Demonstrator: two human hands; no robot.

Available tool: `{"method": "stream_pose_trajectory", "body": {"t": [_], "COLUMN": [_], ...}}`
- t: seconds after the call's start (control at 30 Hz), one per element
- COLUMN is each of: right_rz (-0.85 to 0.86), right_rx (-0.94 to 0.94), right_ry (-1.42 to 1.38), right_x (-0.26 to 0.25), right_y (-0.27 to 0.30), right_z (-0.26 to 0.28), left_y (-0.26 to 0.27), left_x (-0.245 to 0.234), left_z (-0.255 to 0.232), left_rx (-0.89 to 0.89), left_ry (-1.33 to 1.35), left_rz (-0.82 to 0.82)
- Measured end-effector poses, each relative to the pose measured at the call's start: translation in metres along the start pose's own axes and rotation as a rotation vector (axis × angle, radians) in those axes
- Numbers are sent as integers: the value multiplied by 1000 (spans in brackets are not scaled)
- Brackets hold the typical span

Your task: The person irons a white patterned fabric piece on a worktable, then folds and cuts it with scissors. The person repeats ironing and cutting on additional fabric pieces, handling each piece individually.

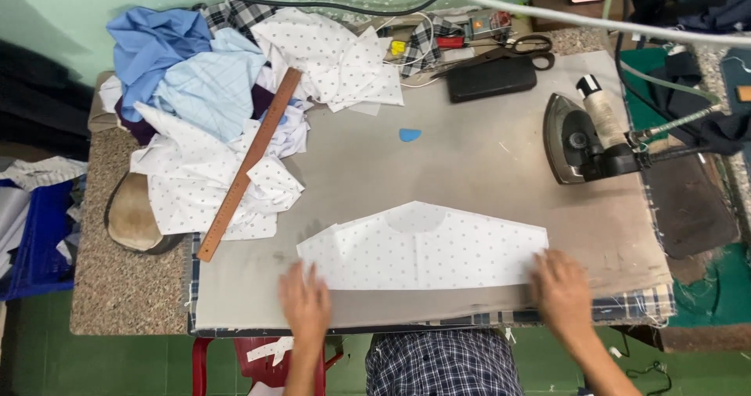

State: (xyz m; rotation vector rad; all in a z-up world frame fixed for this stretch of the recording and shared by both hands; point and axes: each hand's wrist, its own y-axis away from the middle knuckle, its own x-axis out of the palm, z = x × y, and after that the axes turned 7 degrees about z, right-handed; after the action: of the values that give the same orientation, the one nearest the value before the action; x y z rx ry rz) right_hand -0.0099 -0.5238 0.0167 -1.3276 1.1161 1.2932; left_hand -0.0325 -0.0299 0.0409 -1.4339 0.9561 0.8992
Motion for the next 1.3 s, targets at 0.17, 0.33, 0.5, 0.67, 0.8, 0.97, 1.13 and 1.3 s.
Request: {"method": "stream_pose_trajectory", "body": {"t": [0.17, 0.33, 0.5, 0.67, 0.8, 0.97, 1.13, 1.3], "right_rz": [-84, -48, -70, -73, -79, -79, -73, -94], "right_rx": [-270, -189, -177, -162, -170, -173, -173, -210], "right_ry": [-144, -121, -113, -140, -129, -110, -118, -144], "right_x": [14, 33, 30, 29, 27, 29, 31, 25], "right_y": [5, 13, 10, 14, 14, 15, 16, 12], "right_z": [53, 67, 72, 77, 77, 77, 76, 76], "left_y": [38, 50, 49, 46, 48, 47, 46, 53], "left_x": [32, 50, 55, 50, 49, 46, 45, 49], "left_z": [-56, -61, -58, -56, -56, -57, -59, -64], "left_rx": [132, 49, -2, -21, -8, 3, 20, 6], "left_ry": [-66, -62, -44, 43, 45, 148, 122, 56], "left_rz": [441, 543, 560, 567, 555, 471, 429, 487]}}
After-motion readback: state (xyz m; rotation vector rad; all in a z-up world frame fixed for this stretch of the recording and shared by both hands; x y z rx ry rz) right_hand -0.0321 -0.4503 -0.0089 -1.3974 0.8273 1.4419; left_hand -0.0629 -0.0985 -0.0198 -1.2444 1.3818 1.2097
